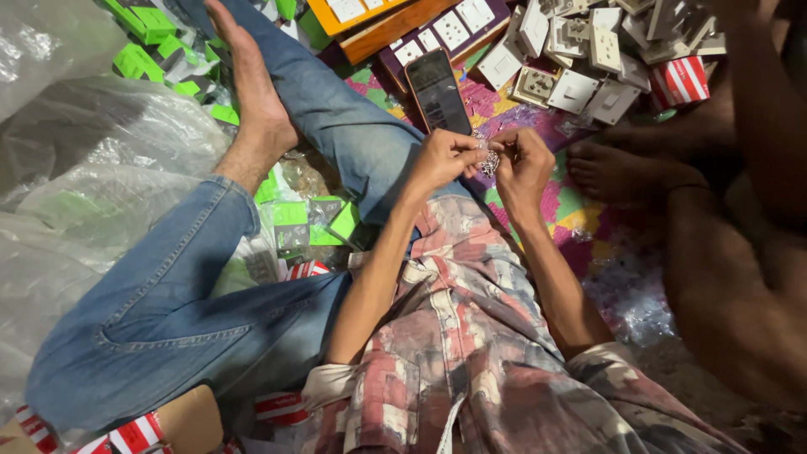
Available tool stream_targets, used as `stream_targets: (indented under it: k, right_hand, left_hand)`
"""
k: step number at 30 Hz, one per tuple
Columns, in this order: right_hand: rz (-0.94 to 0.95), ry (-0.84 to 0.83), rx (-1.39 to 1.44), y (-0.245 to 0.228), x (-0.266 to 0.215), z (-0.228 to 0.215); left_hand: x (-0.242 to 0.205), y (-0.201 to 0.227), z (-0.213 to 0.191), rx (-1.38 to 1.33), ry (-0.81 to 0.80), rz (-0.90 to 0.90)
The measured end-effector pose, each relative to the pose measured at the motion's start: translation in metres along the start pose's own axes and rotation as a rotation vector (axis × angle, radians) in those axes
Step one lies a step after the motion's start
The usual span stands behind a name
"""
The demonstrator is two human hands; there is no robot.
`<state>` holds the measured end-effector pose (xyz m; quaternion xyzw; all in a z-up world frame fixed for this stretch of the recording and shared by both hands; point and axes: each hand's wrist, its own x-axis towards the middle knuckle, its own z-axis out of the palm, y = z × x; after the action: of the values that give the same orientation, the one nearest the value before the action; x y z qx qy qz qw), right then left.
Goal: The person sits on a mat and repeatedly opens small plastic bags containing screws, pours the screws onto the mat, and discards the empty bags. The person handles the bags and screws by hand without using tools.
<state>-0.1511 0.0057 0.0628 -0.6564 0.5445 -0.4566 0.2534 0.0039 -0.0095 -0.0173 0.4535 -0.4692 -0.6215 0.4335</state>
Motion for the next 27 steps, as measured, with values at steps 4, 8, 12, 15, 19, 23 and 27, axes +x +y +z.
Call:
stream_targets:
  k: [4,8,12,15,19,23,27]
  right_hand:
    - [-0.012,0.001,0.010,0.001,0.001,0.003]
    - [0.017,0.000,0.063,0.021,0.000,0.015]
    - [0.183,0.181,0.043,0.058,0.022,0.012]
    - [0.071,0.226,0.043,0.083,0.039,-0.014]
    - [0.237,0.202,0.100,0.102,0.032,-0.042]
    - [0.318,0.207,0.158,0.108,0.014,-0.038]
    - [0.328,0.153,0.116,0.109,0.000,-0.033]
  left_hand:
    - [-0.001,-0.002,-0.006,-0.040,-0.043,-0.030]
    - [-0.001,-0.003,-0.010,-0.057,-0.097,-0.013]
    - [-0.003,-0.003,-0.009,-0.057,-0.210,0.019]
    - [-0.010,0.005,-0.006,-0.076,-0.141,0.024]
    - [-0.010,0.023,0.010,0.127,0.077,0.046]
    - [-0.009,0.034,0.021,0.542,0.189,0.106]
    - [0.000,0.037,0.025,0.673,0.227,0.108]
